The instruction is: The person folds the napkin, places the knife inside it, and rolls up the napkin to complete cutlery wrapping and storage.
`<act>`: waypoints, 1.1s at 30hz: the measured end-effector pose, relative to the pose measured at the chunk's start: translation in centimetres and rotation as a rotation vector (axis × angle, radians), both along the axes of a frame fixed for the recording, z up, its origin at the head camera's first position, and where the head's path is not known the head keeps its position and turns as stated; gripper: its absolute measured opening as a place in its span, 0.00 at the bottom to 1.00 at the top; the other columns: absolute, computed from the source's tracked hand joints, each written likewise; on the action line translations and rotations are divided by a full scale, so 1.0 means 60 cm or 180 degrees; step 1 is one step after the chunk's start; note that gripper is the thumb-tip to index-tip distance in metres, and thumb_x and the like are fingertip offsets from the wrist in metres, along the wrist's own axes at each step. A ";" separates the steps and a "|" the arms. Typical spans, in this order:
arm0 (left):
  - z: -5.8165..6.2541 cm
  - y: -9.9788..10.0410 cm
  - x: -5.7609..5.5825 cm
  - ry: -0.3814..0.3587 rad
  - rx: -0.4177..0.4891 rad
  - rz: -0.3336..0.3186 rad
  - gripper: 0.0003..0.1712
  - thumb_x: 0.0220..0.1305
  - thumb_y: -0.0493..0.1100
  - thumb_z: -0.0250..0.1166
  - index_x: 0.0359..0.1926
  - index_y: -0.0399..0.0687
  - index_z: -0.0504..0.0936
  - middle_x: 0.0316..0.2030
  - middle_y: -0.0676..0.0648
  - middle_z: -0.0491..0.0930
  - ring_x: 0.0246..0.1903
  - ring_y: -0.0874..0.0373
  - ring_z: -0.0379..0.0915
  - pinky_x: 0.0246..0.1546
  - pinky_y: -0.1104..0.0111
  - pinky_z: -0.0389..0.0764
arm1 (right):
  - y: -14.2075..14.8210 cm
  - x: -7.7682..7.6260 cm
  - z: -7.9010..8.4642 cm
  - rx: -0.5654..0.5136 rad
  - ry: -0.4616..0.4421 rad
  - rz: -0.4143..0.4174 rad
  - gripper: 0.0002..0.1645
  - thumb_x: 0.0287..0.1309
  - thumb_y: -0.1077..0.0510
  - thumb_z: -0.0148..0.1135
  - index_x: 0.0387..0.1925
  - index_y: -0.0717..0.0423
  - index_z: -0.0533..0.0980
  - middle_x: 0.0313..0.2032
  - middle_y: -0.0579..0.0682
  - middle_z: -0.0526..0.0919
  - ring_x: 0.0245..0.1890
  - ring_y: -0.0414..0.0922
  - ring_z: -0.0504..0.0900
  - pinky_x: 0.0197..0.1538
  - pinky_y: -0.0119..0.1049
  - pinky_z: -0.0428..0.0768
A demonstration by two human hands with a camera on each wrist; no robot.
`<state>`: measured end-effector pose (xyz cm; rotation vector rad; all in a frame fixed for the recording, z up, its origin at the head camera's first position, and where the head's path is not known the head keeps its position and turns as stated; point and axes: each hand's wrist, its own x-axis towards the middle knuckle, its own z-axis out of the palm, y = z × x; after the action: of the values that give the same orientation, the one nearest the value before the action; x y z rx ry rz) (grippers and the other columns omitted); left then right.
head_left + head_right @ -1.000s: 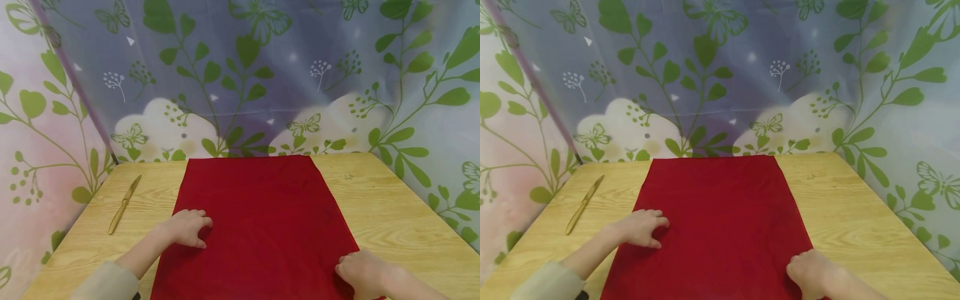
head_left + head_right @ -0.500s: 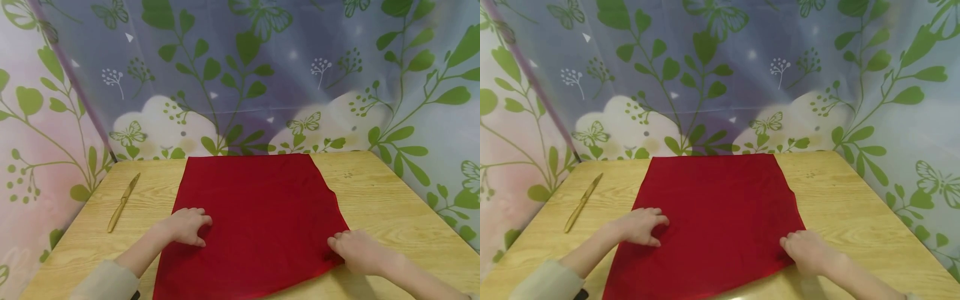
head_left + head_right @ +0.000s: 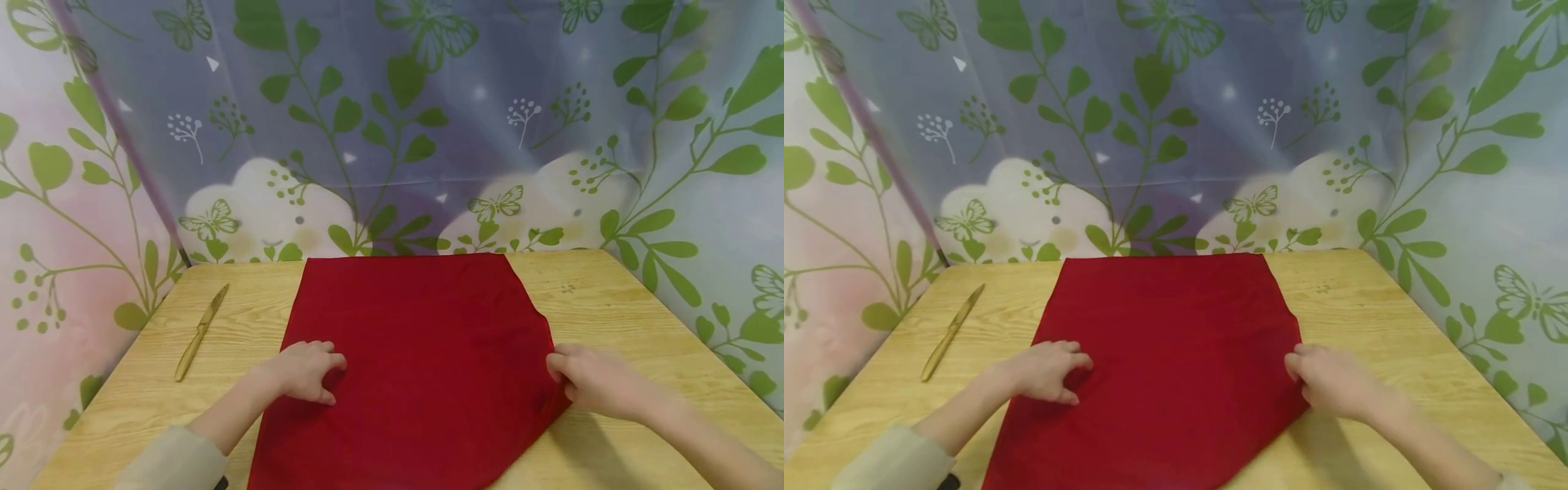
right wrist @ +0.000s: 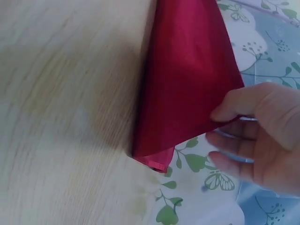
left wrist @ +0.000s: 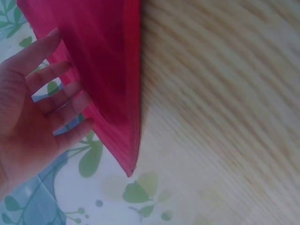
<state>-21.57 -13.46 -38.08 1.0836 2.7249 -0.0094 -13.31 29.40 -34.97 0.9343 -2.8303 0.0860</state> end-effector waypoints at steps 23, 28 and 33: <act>-0.007 0.004 0.000 0.0174 -0.0083 -0.0083 0.20 0.47 0.54 0.69 0.39 0.53 0.74 0.33 0.54 0.68 0.37 0.56 0.68 0.37 0.60 0.70 | -0.078 -0.062 0.026 -0.0472 0.0281 0.0205 0.14 0.42 0.70 0.61 0.28 0.48 0.71 0.28 0.39 0.70 0.22 0.33 0.66 0.22 0.27 0.68; -0.008 0.012 -0.001 0.0279 -0.0123 -0.0132 0.18 0.48 0.55 0.68 0.36 0.52 0.74 0.32 0.53 0.69 0.37 0.56 0.69 0.38 0.60 0.70 | -0.107 -0.088 0.029 -0.0765 0.0314 0.0466 0.14 0.45 0.71 0.63 0.30 0.51 0.74 0.30 0.41 0.73 0.27 0.36 0.73 0.30 0.30 0.74; -0.005 0.020 -0.002 0.0387 0.0004 -0.0257 0.13 0.53 0.54 0.65 0.32 0.51 0.78 0.29 0.54 0.72 0.33 0.58 0.70 0.36 0.61 0.71 | -0.134 -0.107 0.033 -0.0958 0.0347 0.0581 0.13 0.45 0.70 0.66 0.30 0.51 0.76 0.31 0.40 0.75 0.29 0.36 0.74 0.32 0.30 0.75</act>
<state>-21.67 -12.27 -38.38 1.2311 2.7850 -0.0889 -19.74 21.34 -33.02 1.0848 -2.5324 0.4544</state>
